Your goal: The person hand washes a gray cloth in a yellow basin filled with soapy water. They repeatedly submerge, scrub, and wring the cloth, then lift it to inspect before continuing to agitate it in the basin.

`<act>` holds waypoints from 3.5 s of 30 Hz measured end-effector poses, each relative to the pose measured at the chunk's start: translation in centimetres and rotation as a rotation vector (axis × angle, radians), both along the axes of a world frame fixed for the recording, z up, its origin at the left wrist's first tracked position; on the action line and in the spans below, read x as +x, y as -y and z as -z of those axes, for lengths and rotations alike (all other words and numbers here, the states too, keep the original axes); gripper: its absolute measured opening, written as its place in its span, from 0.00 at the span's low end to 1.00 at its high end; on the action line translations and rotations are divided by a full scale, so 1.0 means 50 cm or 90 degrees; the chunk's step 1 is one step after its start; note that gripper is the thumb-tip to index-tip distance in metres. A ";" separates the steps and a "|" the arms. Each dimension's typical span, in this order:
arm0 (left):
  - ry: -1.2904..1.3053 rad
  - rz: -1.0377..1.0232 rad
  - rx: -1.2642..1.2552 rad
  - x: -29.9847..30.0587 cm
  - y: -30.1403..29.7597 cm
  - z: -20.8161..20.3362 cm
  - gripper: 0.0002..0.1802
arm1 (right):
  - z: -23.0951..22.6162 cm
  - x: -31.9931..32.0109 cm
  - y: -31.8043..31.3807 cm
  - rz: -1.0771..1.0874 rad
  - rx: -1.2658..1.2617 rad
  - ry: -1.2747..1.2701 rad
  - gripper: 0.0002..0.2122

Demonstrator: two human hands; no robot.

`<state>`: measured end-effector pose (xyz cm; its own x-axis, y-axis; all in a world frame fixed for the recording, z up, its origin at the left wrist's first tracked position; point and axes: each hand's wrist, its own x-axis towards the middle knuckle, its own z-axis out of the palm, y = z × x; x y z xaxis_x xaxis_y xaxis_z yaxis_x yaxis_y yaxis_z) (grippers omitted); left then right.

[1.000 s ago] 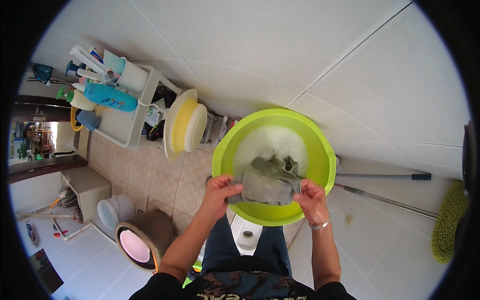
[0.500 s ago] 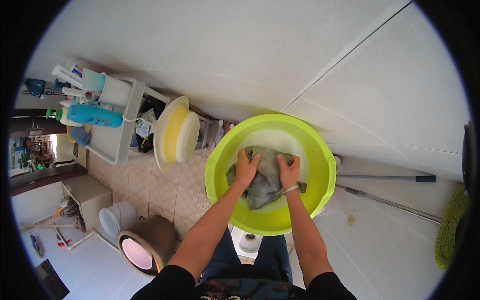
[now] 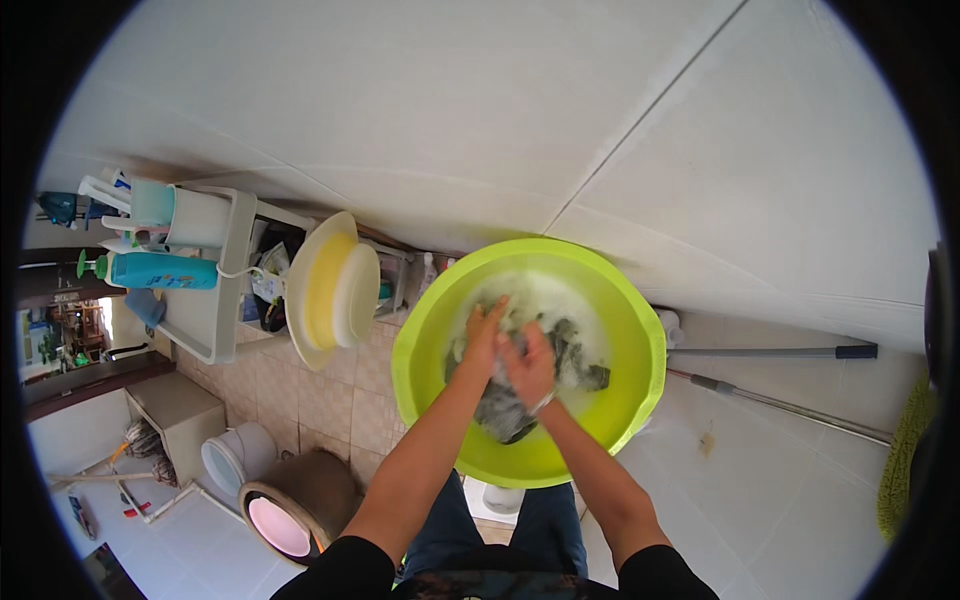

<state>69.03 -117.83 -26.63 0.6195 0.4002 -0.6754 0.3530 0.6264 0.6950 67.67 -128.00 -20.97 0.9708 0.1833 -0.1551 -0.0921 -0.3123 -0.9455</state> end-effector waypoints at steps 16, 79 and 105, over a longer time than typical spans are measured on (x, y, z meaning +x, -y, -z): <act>0.015 0.065 -0.188 -0.023 0.043 -0.089 0.16 | 0.036 0.050 0.002 -0.008 -0.290 0.171 0.15; 0.186 0.107 0.028 -0.014 0.017 -0.027 0.14 | -0.123 -0.035 -0.039 -0.059 -0.040 0.085 0.08; -0.073 0.212 -0.172 -0.074 -0.131 -0.122 0.14 | -0.014 0.074 0.145 0.251 0.503 -0.626 0.12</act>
<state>65.31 -111.27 -20.53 0.5996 -0.0092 -0.8003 0.6321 0.6188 0.4664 71.35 -135.26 -20.29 0.5246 0.2813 -0.8035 -0.7969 0.4945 -0.3471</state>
